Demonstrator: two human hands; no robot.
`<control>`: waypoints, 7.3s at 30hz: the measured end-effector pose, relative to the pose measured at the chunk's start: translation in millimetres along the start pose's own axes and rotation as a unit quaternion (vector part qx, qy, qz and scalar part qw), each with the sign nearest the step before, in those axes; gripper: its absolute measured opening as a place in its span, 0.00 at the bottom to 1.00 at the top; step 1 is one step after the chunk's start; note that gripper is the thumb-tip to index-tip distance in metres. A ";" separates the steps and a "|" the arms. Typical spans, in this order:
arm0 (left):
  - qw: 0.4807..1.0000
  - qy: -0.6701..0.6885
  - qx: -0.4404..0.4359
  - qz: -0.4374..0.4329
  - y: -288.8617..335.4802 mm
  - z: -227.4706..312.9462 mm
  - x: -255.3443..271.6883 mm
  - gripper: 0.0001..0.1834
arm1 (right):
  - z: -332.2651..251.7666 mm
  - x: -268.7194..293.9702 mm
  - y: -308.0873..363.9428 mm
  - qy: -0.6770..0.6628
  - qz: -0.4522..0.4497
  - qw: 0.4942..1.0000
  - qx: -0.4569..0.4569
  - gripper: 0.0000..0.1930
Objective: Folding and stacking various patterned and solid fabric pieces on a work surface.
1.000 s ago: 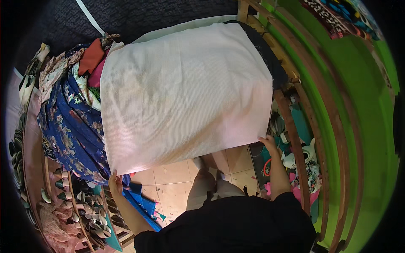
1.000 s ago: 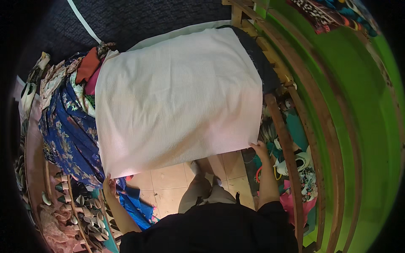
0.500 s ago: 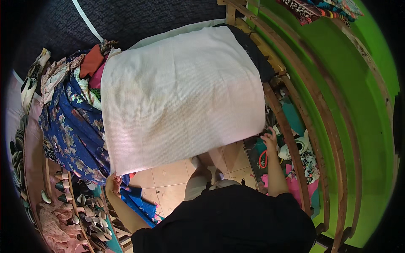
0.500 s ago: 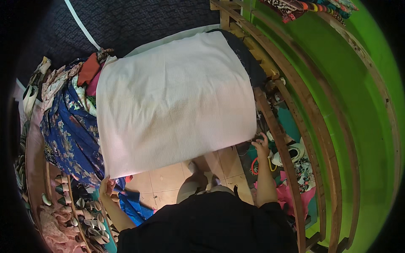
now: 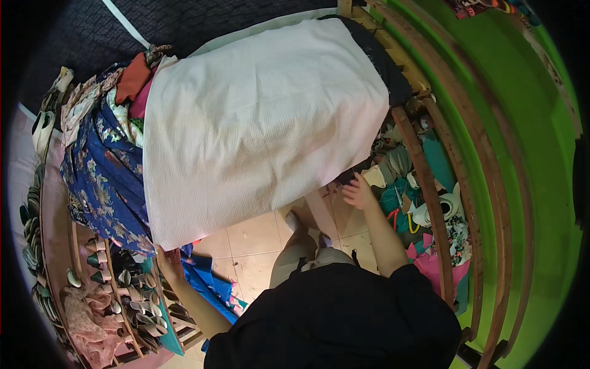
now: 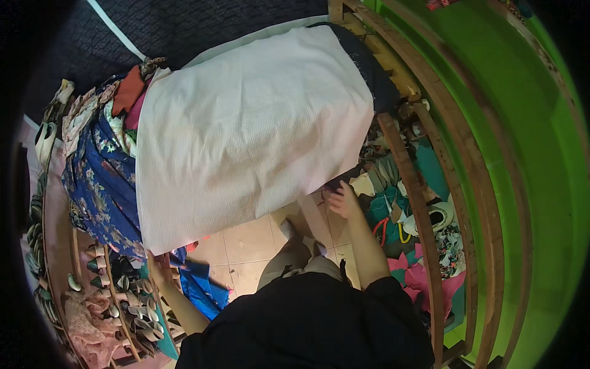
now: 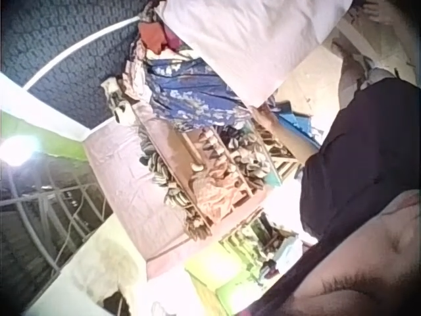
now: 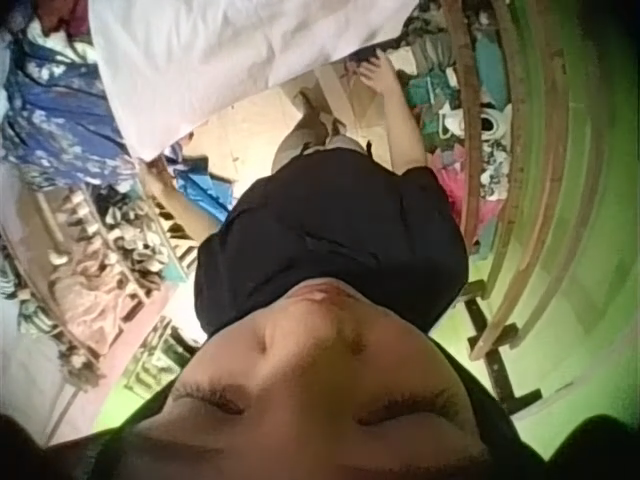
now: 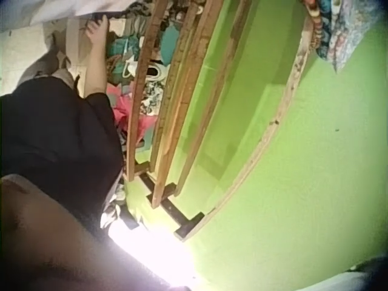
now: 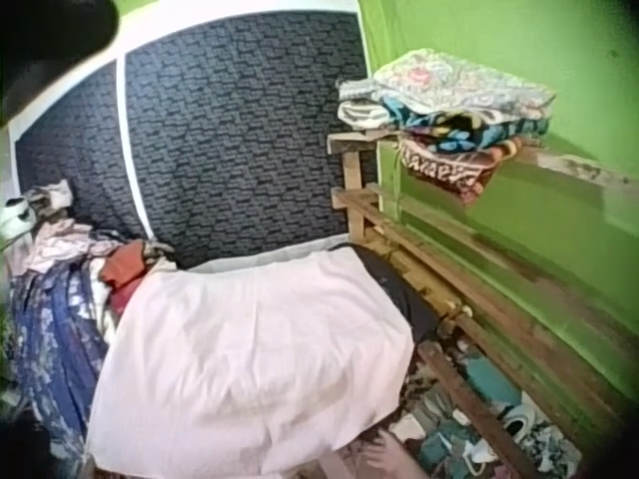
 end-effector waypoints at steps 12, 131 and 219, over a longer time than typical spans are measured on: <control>0.989 0.132 -0.007 0.067 -6.0 -33.5 -59.4 0.21 | -38.5 -47.6 -20.3 -0.373 -0.143 0.893 0.207 0.26; 0.924 -0.087 -0.372 -0.017 222.1 182.7 64.1 0.19 | 77.3 -105.3 462.8 0.458 -0.085 0.768 0.439 0.17; 0.945 -0.071 -0.094 -0.307 -406.5 130.7 -635.0 0.21 | -476.5 -517.3 95.5 0.321 0.174 0.438 0.822 0.40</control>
Point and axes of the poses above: each hand's wrist, its own y-axis away from the middle knuckle, its own x-axis out of the back of the hand, z = x × y, the point moved 10 cm from there along -y, towards the middle knuckle, and after that the axes turned 2 degrees about -y, right-handed, at the moved point
